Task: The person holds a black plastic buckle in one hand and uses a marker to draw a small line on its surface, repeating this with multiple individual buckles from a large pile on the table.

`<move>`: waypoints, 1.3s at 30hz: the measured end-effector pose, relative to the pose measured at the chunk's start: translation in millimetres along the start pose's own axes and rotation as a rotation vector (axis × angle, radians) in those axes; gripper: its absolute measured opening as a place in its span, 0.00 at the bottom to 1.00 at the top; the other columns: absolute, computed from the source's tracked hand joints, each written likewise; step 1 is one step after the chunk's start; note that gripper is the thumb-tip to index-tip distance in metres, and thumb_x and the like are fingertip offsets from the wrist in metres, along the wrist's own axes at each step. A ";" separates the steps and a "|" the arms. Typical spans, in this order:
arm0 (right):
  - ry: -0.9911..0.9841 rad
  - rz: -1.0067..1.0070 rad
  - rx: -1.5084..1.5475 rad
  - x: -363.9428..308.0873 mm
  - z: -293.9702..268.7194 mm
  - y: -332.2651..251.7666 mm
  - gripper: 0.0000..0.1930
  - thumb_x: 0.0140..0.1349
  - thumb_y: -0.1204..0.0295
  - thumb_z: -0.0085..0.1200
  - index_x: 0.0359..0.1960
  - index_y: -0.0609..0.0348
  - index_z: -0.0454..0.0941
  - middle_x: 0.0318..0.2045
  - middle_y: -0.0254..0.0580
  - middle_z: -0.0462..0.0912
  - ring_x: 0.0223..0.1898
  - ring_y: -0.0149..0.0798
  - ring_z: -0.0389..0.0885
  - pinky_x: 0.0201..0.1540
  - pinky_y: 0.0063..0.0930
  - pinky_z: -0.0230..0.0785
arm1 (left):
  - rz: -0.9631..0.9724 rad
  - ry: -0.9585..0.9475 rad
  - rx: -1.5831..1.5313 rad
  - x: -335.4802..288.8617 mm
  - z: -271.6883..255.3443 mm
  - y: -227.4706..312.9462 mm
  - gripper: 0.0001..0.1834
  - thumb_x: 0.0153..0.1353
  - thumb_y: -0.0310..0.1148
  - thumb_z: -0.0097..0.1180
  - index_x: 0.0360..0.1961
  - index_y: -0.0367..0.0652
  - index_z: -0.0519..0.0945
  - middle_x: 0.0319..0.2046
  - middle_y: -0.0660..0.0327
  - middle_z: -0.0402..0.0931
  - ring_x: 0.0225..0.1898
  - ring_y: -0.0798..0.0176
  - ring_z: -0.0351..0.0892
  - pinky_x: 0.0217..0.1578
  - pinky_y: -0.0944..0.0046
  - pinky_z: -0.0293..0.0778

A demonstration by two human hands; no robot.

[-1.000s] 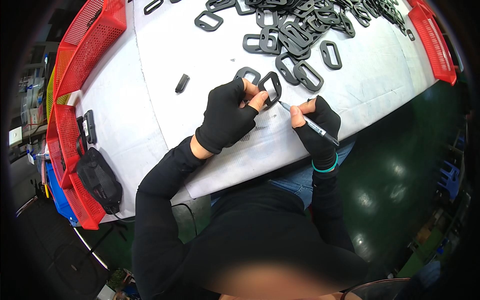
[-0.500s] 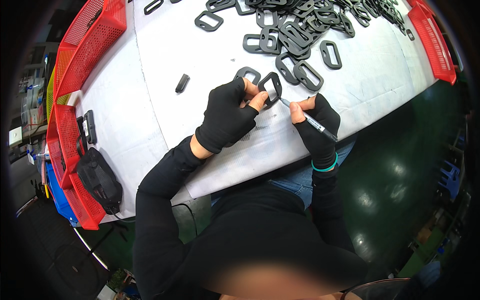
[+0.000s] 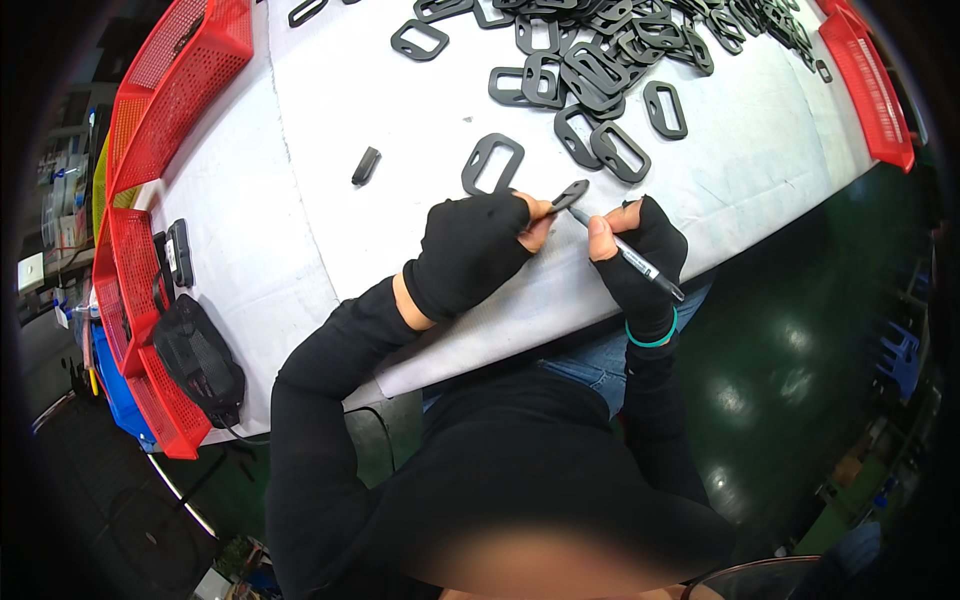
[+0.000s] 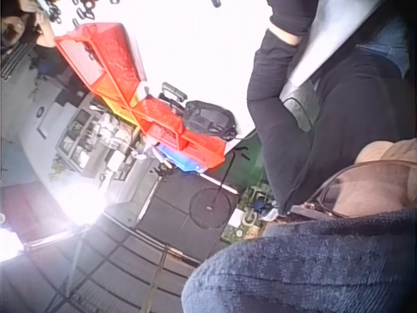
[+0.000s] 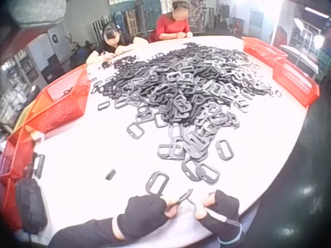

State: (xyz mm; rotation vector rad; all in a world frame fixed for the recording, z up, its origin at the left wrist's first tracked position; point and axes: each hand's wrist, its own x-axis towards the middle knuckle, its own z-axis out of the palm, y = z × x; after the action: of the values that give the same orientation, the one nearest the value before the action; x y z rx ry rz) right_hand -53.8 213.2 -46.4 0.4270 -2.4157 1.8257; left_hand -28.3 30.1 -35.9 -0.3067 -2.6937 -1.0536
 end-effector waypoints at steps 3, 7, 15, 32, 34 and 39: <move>-0.012 -0.034 -0.037 -2.6 0.7 -0.2 0.07 0.50 0.77 0.60 0.21 0.62 0.73 0.15 0.36 0.75 0.16 0.26 0.73 0.21 0.20 0.64 | 0.215 0.002 0.113 -2.6 2.6 -0.2 0.09 0.46 0.28 0.62 0.31 0.47 0.78 0.19 0.63 0.77 0.16 0.62 0.75 0.17 0.69 0.68; -0.010 -0.098 -0.070 -3.2 1.8 2.7 0.07 0.50 0.77 0.60 0.22 0.62 0.73 0.15 0.37 0.75 0.16 0.28 0.73 0.21 0.20 0.65 | 0.348 0.000 0.151 -5.4 3.9 -3.7 0.13 0.44 0.26 0.60 0.33 0.45 0.75 0.22 0.64 0.77 0.17 0.65 0.74 0.16 0.68 0.66; -0.018 -0.058 -0.091 -2.6 2.0 2.4 0.06 0.51 0.77 0.60 0.24 0.62 0.74 0.17 0.37 0.77 0.17 0.29 0.75 0.22 0.20 0.66 | 0.331 -0.021 0.162 -5.6 2.3 -1.1 0.11 0.46 0.26 0.59 0.34 0.45 0.75 0.21 0.65 0.75 0.18 0.66 0.74 0.16 0.68 0.65; 0.018 0.077 0.131 -2.2 -6.0 9.5 0.08 0.51 0.76 0.58 0.21 0.63 0.71 0.15 0.34 0.73 0.18 0.24 0.69 0.23 0.19 0.63 | 0.085 0.028 -0.094 4.0 -4.0 2.9 0.06 0.50 0.29 0.60 0.29 0.42 0.77 0.20 0.63 0.76 0.18 0.69 0.73 0.19 0.70 0.67; 0.086 0.161 0.274 -0.5 -7.9 8.1 0.08 0.52 0.75 0.58 0.21 0.63 0.70 0.16 0.35 0.74 0.18 0.24 0.70 0.25 0.19 0.64 | -0.276 -0.082 -0.326 16.2 -25.2 3.7 0.07 0.51 0.31 0.60 0.29 0.39 0.78 0.20 0.65 0.76 0.19 0.75 0.71 0.22 0.74 0.67; 0.085 0.166 0.396 1.4 -8.7 6.5 0.09 0.53 0.74 0.58 0.23 0.63 0.70 0.17 0.35 0.75 0.20 0.24 0.72 0.25 0.19 0.66 | -0.273 -0.267 -0.029 31.2 -64.0 -34.1 0.09 0.52 0.33 0.59 0.31 0.39 0.81 0.22 0.63 0.78 0.19 0.75 0.71 0.23 0.73 0.67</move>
State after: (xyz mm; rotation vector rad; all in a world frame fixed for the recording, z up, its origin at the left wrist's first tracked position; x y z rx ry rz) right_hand -57.8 222.9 -49.7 0.1716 -2.0864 2.3490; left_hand -58.6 -34.9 -2.9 -0.0895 -3.0273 -1.2029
